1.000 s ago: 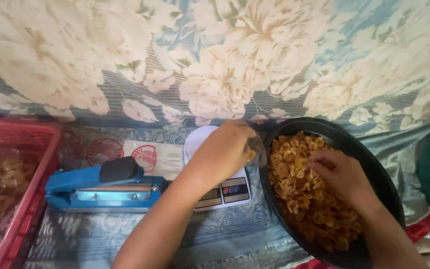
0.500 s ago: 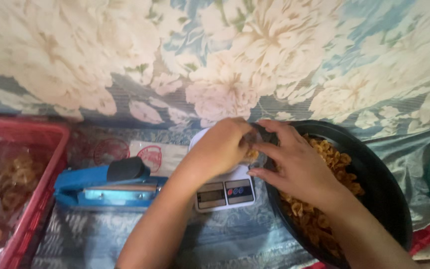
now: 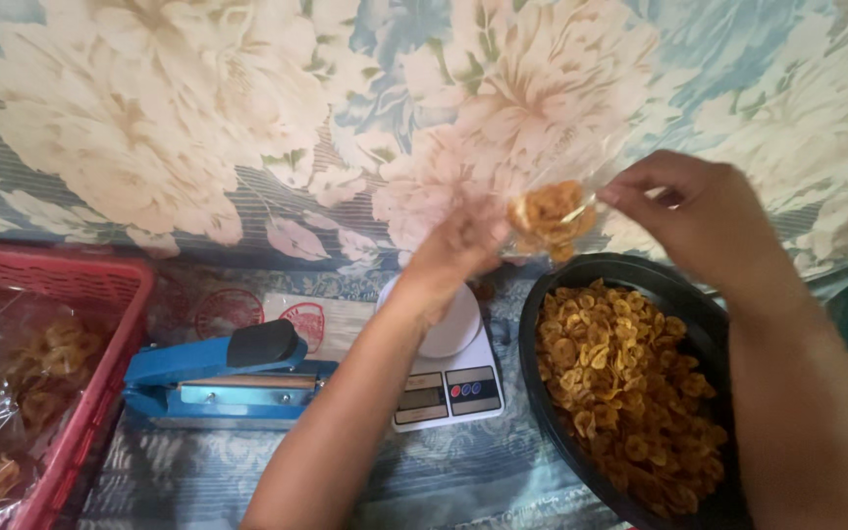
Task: The person scoops dried banana chips from a black bowl into a clear plastic bag placed on a digital scale. They then use a blue heat sealer to seal the bag and place it into a red basket. This process is repeated for multiple bags.
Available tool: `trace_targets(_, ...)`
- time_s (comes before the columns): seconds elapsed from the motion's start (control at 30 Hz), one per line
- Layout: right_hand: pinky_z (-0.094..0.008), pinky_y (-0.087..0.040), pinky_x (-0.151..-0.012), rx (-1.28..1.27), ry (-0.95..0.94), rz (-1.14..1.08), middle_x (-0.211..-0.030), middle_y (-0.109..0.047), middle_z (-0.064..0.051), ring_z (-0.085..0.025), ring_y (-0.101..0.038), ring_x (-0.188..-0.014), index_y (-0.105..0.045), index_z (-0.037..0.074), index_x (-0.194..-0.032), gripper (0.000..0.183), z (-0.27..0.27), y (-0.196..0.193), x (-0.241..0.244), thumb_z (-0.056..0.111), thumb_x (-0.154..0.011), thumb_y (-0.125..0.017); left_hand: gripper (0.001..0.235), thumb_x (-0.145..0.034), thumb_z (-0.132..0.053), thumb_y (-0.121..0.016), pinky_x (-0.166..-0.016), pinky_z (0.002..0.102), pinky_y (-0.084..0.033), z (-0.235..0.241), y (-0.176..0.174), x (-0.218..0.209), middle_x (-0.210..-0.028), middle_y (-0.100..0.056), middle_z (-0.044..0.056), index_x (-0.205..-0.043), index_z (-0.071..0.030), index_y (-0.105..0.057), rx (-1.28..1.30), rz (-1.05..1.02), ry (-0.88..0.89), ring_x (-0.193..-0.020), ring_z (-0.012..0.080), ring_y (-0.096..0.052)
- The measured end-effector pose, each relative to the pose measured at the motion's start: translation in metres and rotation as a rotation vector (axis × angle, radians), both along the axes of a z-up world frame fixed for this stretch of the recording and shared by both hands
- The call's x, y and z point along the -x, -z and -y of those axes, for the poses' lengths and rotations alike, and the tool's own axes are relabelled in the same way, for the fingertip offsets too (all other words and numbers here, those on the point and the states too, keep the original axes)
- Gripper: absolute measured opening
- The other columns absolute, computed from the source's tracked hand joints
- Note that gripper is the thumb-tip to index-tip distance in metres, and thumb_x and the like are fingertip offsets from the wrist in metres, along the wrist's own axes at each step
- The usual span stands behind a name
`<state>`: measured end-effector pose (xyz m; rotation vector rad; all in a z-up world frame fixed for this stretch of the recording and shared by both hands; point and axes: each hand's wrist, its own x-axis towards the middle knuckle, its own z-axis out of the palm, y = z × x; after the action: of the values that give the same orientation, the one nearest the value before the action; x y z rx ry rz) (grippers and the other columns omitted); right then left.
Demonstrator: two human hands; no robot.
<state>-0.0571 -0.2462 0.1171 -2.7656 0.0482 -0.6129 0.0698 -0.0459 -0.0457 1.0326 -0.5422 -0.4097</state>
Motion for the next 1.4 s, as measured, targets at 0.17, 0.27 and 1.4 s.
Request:
trace_targets(0.17, -0.034, -0.052, -0.068, -0.155, -0.019, 0.087, -0.091, -0.076, -0.004, -0.019, -0.067, -0.079, -0.078, 0.010, -0.105, 0.028, 0.001, -0.007, -0.001, 0.037, -0.095, -0.077, 0.042, -0.107, -0.025, -0.063, -0.093, 0.032, -0.056, 0.020, 0.021, 0.007, -0.123, -0.072, 0.025, -0.130, 0.010, -0.065, 0.013, 0.011, 0.156, -0.114, 0.0281, -0.071)
trace_targets(0.27, -0.034, -0.053, -0.070, -0.049, -0.122, 0.033, -0.090, -0.076, -0.004, -0.019, -0.070, -0.080, -0.078, 0.010, -0.100, 0.026, -0.004, -0.007, 0.000, 0.034, -0.091, -0.077, 0.043, -0.108, -0.025, -0.057, -0.100, 0.039, -0.057, 0.039, 0.026, 0.016, -0.130, -0.067, 0.022, -0.135, 0.008, -0.059, 0.140, -0.141, 0.146, -0.121, 0.0294, -0.066)
trace_targets(1.4, -0.043, -0.051, -0.095, 0.443, -0.529, 0.176, -0.120, -0.069, -0.009, -0.029, -0.064, -0.113, -0.074, 0.007, -0.115, 0.028, -0.074, 0.156, -0.038, 0.011, -0.088, -0.067, 0.029, -0.099, 0.000, -0.064, -0.119, 0.038, -0.043, -0.076, -0.066, 0.040, -0.141, -0.062, 0.015, -0.127, -0.007, -0.065, -0.018, 0.706, -0.826, -0.137, 0.0274, -0.058)
